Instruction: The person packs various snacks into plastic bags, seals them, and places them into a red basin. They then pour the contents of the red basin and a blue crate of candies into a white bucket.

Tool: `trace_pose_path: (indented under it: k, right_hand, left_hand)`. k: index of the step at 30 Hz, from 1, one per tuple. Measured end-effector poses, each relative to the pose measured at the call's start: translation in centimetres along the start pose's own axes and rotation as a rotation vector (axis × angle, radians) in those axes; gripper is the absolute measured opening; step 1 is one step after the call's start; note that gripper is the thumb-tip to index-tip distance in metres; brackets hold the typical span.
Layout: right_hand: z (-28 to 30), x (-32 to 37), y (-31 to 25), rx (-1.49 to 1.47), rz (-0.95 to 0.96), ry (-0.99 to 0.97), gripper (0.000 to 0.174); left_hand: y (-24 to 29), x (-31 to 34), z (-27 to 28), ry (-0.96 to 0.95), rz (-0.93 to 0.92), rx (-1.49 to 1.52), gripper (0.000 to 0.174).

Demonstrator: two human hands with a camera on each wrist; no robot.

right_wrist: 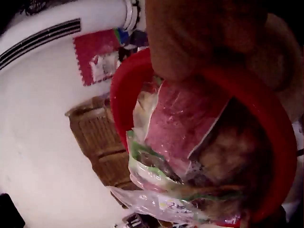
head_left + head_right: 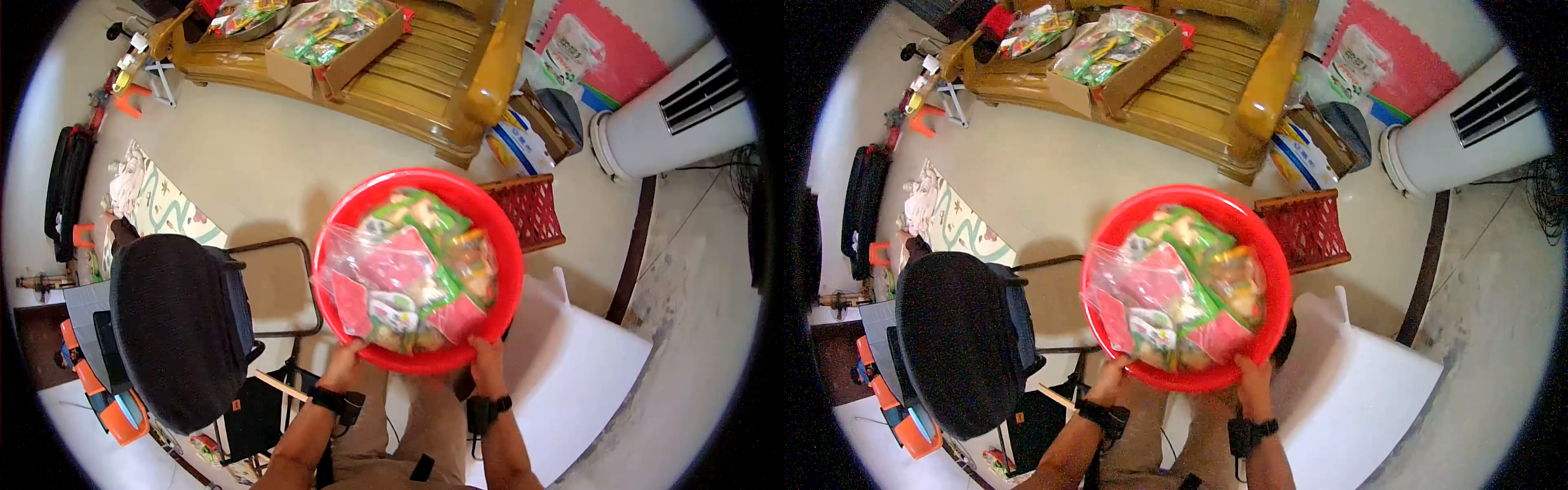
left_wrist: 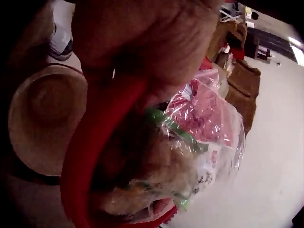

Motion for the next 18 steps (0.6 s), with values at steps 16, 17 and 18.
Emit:
trace_pose_path:
  k: [16,17,18]
  right_hand:
    - [-18.5,-36.2,14.3,0.22,-0.033,-0.082,0.029]
    - [-18.2,-37.1,15.3,0.229,-0.069,-0.046,0.029]
    - [-18.0,-38.1,16.3,0.235,-0.084,-0.034,0.029]
  left_hand:
    - [6.5,-30.3,7.6,-0.017,-0.138,0.531,0.035]
    - [5.7,-31.6,7.5,-0.042,-0.076,0.54,0.036]
    - [4.7,-33.0,7.8,-0.067,-0.013,0.55,0.036]
Point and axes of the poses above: each hand's wrist, its own x-axis away from the middle knuckle, its own z-axis out of the back of the hand, y = z × x, the point moved 7 cm from there along -x, towards the middle knuckle, and after that the axes turned 3 degrees about -z, right-handed, at the moved point
